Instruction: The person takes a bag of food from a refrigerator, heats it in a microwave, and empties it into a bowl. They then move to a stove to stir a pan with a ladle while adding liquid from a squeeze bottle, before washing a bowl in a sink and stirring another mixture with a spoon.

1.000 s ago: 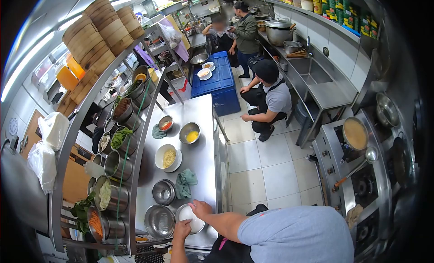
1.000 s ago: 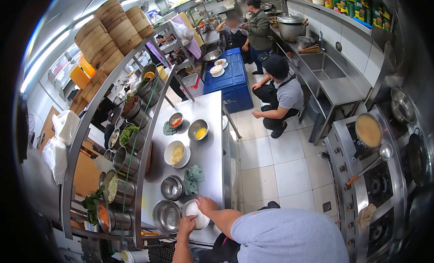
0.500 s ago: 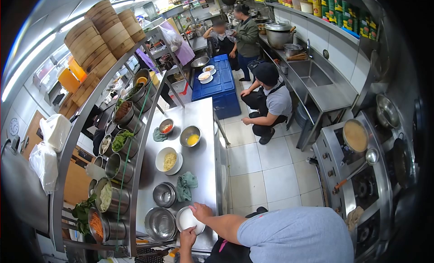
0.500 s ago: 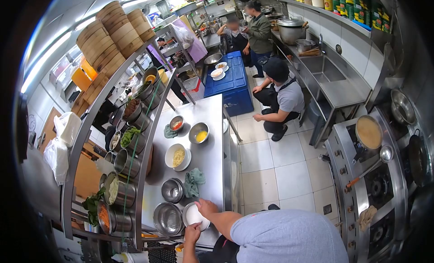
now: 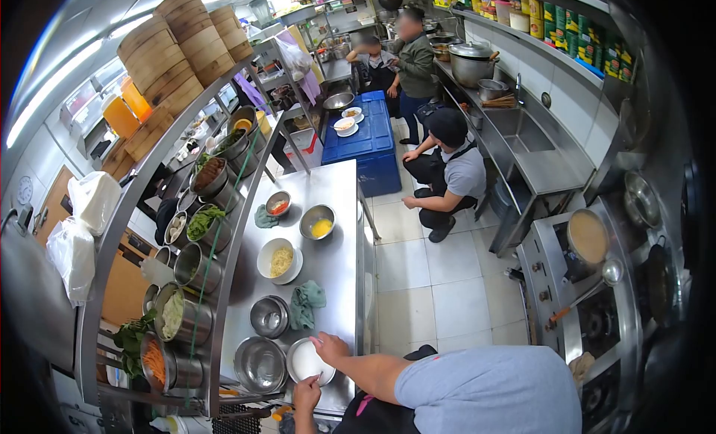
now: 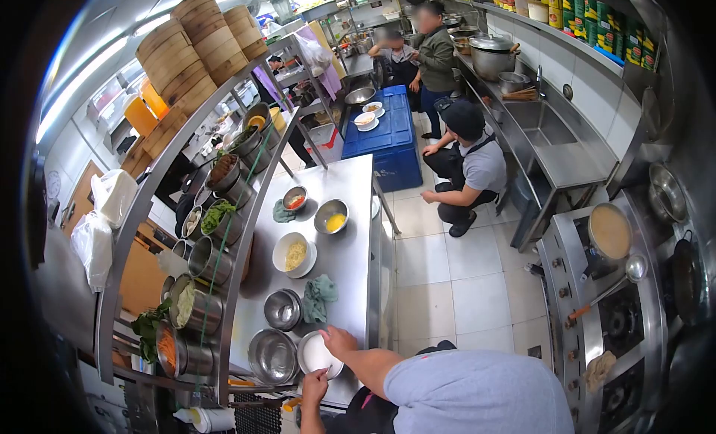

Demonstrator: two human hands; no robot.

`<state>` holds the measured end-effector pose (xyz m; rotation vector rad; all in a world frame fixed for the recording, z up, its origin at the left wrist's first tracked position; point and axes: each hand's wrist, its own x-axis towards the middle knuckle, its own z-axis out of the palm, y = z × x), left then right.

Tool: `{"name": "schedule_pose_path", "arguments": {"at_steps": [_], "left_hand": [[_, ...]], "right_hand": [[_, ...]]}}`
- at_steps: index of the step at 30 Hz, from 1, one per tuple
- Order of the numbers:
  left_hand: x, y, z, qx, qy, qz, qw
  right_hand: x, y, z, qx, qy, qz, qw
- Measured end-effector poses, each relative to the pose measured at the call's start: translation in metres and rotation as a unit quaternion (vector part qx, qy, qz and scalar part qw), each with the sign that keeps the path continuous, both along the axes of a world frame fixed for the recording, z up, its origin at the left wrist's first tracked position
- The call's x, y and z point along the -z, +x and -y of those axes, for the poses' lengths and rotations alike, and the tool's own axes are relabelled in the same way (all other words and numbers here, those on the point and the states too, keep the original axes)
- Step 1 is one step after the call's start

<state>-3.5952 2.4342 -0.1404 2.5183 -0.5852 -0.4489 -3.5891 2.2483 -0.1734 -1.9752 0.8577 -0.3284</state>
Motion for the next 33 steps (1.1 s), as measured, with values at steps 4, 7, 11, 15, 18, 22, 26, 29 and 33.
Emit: {"name": "schedule_pose_path", "arguments": {"at_steps": [4,7,11,15,18,22,26,29,33], "left_hand": [[0.004,0.002,-0.005,0.001,-0.038,-0.01,0.999],[-0.011,0.0,-0.001,0.004,-0.047,0.002,0.999],[-0.027,0.007,0.003,0.003,0.009,0.035,0.999],[-0.057,0.015,0.016,0.001,0.159,0.06,0.985],[-0.071,0.021,0.024,0.028,0.19,0.096,0.977],[-0.097,0.027,0.038,0.067,0.246,0.158,0.954],[-0.092,0.044,0.037,0.084,0.27,0.187,0.941],[-0.085,0.056,0.04,0.102,0.254,0.222,0.936],[-0.062,0.075,0.049,0.173,0.322,0.208,0.907]], "right_hand": [[-0.002,0.002,0.003,-0.009,-0.01,-0.002,1.0],[-0.001,0.003,0.004,-0.023,0.004,-0.021,0.999],[-0.001,0.002,0.003,-0.017,0.004,-0.01,1.0],[0.001,0.003,0.002,-0.015,0.002,-0.013,1.0],[0.0,0.004,0.004,-0.025,0.008,-0.022,0.999],[0.002,0.005,0.004,-0.026,0.01,-0.024,0.999],[0.006,0.005,0.003,-0.031,0.011,-0.021,0.999],[0.004,0.004,0.002,-0.024,0.008,-0.016,1.0],[-0.004,0.002,0.004,-0.035,0.022,-0.031,0.999]]}}
